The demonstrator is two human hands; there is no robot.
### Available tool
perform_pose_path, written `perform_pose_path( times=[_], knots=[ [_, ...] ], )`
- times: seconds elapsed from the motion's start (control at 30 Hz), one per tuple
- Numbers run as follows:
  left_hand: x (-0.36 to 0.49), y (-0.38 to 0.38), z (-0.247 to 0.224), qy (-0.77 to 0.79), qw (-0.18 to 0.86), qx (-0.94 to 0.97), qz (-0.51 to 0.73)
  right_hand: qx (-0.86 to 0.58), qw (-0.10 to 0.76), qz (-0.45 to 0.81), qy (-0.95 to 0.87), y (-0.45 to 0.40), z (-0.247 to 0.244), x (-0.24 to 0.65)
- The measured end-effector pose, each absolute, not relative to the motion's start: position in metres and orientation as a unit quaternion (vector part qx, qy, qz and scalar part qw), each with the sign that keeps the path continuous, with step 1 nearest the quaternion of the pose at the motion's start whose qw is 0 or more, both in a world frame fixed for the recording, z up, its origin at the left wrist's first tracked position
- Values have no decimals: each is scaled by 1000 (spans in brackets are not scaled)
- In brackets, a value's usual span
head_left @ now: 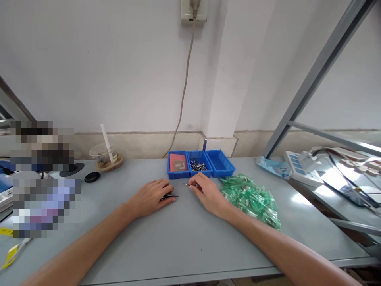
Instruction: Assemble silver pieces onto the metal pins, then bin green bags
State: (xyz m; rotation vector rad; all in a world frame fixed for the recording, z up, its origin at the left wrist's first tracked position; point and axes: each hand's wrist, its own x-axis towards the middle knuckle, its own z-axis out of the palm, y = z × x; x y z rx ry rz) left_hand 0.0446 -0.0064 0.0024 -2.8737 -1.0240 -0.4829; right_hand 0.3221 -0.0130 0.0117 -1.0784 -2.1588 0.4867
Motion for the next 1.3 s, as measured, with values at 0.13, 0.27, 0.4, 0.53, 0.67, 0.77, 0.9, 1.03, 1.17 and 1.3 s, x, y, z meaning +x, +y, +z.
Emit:
perform_pose_path(
  times=[0.13, 0.27, 0.4, 0.53, 0.67, 0.77, 0.9, 1.03, 1.17, 1.3],
  knots=[
    [44, -6, -1, -335, 28, -928, -159, -423, 350, 208, -810, -14, 13, 322],
    [44, -6, -3, -340, 19, -926, -162, -424, 379, 225, -791, -13, 15, 323],
    [45, -6, -2, -336, 17, -925, -174, -426, 407, 286, -756, -10, 15, 323],
    [44, -5, -2, -343, 12, -924, -172, -409, 415, 409, -702, -5, 12, 322],
    [44, -5, -3, -345, 1, -922, -176, -398, 429, 497, -641, -4, 15, 321],
    [44, -6, -3, -343, -4, -921, -185, -382, 446, 534, -609, -6, 19, 321],
    [45, -7, -2, -341, -10, -923, -179, -400, 452, 469, -645, -7, 20, 322],
    [46, -8, -1, -337, -8, -924, -180, -438, 451, 347, -696, -8, 17, 322],
    [46, -8, -1, -338, -13, -924, -178, -437, 449, 311, -715, -10, 18, 323],
    [46, -7, -2, -340, -12, -923, -178, -408, 413, 405, -706, -12, 20, 321]
  ],
)
